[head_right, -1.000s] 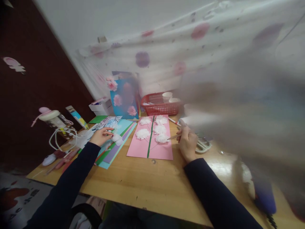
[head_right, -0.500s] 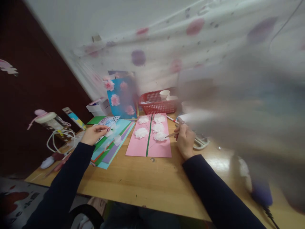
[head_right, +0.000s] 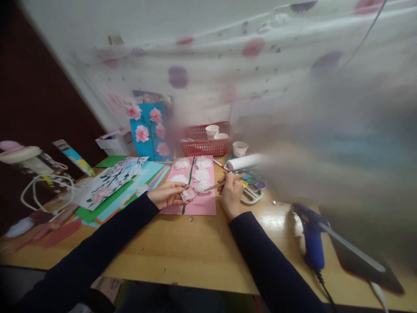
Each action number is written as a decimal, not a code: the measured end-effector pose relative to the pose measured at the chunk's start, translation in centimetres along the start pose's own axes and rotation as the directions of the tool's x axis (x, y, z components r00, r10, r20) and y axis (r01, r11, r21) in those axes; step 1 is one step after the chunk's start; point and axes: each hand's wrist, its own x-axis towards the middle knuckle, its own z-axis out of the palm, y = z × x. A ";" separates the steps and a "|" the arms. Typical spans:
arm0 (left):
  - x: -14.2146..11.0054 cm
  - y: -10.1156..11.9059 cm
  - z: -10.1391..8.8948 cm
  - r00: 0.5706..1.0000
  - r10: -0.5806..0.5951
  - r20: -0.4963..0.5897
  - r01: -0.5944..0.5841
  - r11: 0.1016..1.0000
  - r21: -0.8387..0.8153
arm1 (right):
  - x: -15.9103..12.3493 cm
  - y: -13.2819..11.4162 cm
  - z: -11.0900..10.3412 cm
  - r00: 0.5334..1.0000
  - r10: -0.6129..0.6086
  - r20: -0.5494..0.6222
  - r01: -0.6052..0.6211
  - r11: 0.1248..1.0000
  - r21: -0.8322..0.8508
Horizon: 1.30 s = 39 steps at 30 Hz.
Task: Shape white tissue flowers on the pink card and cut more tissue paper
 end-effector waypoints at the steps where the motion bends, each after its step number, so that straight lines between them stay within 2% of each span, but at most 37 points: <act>1: 0.2 -0.1 -0.1 1.000 -0.003 0.025 0.003 1.000 -0.006 | 0.0 0.0 0.0 1.000 0.006 -0.003 -0.006 1.000 0.002; 5: 0.4 -0.6 -0.5 0.996 0.089 0.018 -0.088 0.996 -0.013 | -0.3 -0.4 0.2 0.999 0.031 0.023 -0.032 0.999 0.015; 14: 1.1 -2.4 -0.1 0.955 0.293 0.047 -0.297 0.943 0.148 | -2.5 -0.8 1.1 0.974 0.019 0.226 -0.023 1.000 0.012; 19: 0.9 -2.8 0.5 0.938 0.329 0.113 -0.344 0.925 0.161 | -2.7 -0.5 1.2 0.953 0.050 0.298 -0.051 0.999 -0.002; 25: 0.9 -3.2 0.5 0.935 0.305 0.183 -0.327 0.939 0.108 | -2.5 -0.4 1.2 0.966 0.024 0.258 -0.040 0.998 0.057; 27: 0.9 -3.1 0.4 0.937 0.313 0.156 -0.332 0.937 0.114 | -2.4 -0.6 1.2 0.971 0.014 0.238 -0.032 0.997 0.071; 32: 0.7 -1.7 -0.8 0.925 0.379 -0.012 -0.370 0.909 0.192 | -2.2 -1.0 1.0 0.978 0.036 0.205 -0.049 0.997 0.058; 35: -0.2 -0.8 -2.7 0.911 0.399 -0.107 -0.359 0.893 0.272 | -2.2 -1.0 1.0 0.977 0.037 0.209 -0.049 0.997 0.052; 39: -2.2 -0.4 -6.2 0.883 0.413 -0.224 -0.310 0.870 0.385 | -2.2 -0.8 0.9 0.975 0.037 0.220 -0.046 0.998 0.039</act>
